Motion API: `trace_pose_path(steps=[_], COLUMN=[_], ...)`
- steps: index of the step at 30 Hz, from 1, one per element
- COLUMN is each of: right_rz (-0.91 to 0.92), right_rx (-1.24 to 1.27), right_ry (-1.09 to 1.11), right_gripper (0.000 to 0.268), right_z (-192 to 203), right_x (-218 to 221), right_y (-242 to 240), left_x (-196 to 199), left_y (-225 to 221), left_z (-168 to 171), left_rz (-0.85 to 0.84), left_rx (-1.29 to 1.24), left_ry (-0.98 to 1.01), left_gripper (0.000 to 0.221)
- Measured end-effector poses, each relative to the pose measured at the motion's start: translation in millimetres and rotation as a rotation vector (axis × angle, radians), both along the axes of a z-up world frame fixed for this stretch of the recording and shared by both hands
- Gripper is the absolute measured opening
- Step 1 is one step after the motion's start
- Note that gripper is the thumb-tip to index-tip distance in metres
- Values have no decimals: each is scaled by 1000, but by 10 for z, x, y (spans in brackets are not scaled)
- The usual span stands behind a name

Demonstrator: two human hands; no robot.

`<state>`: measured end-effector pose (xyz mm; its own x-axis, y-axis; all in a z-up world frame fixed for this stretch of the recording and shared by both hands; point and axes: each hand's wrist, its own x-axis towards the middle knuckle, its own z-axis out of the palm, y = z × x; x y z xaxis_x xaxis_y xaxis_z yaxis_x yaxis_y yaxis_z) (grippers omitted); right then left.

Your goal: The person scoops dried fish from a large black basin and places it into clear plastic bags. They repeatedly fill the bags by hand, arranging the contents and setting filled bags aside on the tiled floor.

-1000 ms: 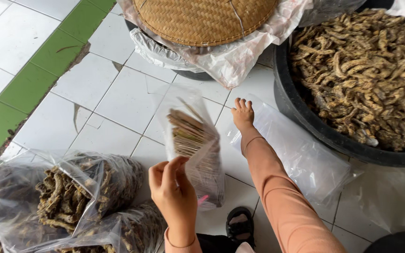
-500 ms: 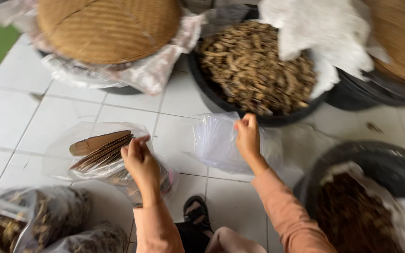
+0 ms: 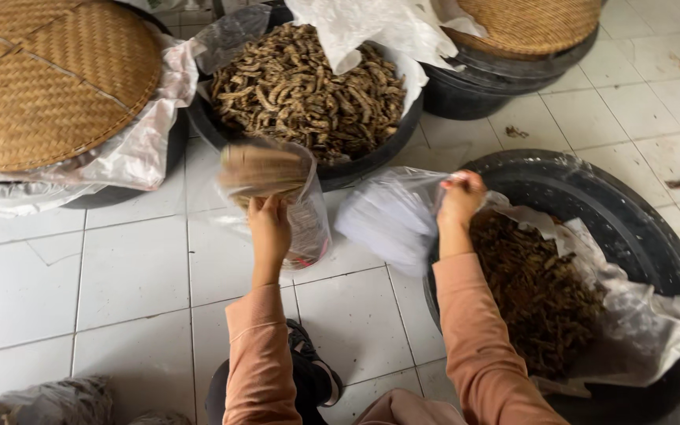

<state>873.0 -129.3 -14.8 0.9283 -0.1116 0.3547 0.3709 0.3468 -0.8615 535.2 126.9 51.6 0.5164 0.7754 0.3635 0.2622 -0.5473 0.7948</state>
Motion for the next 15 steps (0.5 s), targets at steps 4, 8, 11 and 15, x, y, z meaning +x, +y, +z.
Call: trace_pose_path(steps=[4,8,11,15], right_rz=[62,1,180,9], right_rx=[-158,-357,-511,-822], right_ry=[38,-31,10,-334], right_gripper=[11,12,12,35], right_z=[21,324,583,1061], right_x=[-114,-170,-318,-674], right_y=[278,339,146,-176], left_x=[183,318,454,698], left_y=[-516,-1003,-1136,-1239], left_z=[99,244,171,31], left_rz=[27,-172,-229,-531], left_rx=[92,581,1011,724], left_ry=[366,661,520,553], left_gripper=[78,85,45,12])
